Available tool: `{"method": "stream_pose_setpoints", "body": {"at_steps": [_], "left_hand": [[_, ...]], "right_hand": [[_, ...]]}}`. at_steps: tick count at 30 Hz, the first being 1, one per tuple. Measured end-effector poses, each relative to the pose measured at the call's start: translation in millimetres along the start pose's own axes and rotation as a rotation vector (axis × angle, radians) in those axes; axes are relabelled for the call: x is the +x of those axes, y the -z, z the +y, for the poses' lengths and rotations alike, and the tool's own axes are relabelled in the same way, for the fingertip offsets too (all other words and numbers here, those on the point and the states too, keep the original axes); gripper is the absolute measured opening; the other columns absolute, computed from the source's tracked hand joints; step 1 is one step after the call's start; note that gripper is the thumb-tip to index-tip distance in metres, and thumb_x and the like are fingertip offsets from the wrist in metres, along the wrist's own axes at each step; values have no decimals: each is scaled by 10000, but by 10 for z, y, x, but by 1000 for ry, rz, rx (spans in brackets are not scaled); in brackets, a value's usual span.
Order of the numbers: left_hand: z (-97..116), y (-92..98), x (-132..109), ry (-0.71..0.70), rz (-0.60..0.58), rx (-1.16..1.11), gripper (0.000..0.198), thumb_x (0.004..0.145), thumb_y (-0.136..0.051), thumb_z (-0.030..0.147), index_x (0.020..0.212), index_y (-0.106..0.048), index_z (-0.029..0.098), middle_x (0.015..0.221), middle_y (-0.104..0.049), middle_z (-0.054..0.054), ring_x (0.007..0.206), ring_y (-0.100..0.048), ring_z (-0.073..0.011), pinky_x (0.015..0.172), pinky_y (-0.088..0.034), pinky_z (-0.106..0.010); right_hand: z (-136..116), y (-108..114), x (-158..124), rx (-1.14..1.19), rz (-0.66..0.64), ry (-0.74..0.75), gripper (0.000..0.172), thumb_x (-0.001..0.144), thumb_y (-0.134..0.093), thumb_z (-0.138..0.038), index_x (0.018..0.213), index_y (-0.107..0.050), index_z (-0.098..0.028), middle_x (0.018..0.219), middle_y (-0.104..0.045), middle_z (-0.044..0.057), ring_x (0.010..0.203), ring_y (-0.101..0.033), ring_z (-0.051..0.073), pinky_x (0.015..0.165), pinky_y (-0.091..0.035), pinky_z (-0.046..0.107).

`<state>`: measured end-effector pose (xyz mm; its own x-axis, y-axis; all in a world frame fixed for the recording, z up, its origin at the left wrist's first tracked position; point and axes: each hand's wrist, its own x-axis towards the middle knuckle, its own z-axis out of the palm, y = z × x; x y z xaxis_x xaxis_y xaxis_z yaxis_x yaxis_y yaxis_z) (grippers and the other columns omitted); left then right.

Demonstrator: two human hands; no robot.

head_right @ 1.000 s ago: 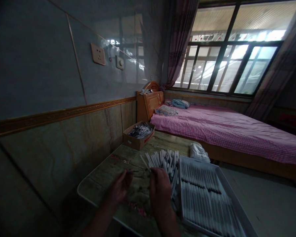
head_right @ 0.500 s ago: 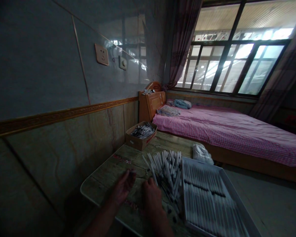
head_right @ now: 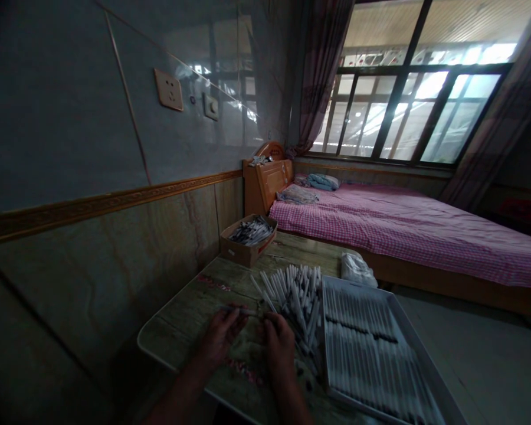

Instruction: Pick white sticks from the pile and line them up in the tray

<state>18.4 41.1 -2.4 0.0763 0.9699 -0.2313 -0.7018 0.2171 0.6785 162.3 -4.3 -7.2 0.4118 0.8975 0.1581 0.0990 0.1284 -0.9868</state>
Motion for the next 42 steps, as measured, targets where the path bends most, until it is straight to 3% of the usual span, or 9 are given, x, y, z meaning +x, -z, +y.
{"method": "stream_pose_setpoints", "body": {"at_steps": [6,18,24,34,42], "left_hand": [[-34,-15,9,-15,-8,52,233,663,-824,79,797,-653,162,791,-766,-43,744,-748,-180,683,-610,-255],[-37,-3,5,-24,-1,62,247,639,-837,76,781,-653,159,767,-769,-36,737,-747,-181,693,-610,-264],[-34,-29,-9,-9,12,60,269,629,-845,57,781,-645,153,760,-768,-47,718,-746,-179,675,-609,-255],[-33,-29,-17,-7,-10,71,312,587,-878,96,782,-642,163,762,-766,-33,726,-745,-185,683,-603,-263],[-20,-37,-29,-16,17,94,364,533,-910,130,779,-644,161,728,-752,-33,708,-739,-198,653,-588,-265]], "right_hand": [[7,-39,12,168,15,-114,368,698,-658,-483,880,-731,-171,810,-745,57,636,-664,197,511,-492,266],[48,-76,29,163,77,-97,344,692,-694,-469,840,-746,-162,758,-745,52,593,-665,191,464,-458,243],[14,-81,24,115,98,-57,296,697,-671,-443,803,-746,-177,753,-746,43,654,-671,200,608,-523,286],[-38,-50,13,1,60,8,304,724,-633,-460,809,-731,-184,778,-746,48,742,-676,221,683,-520,300],[22,-91,-82,-283,45,208,313,931,-436,-473,793,-595,-240,717,-652,5,656,-620,183,639,-486,281]]}}
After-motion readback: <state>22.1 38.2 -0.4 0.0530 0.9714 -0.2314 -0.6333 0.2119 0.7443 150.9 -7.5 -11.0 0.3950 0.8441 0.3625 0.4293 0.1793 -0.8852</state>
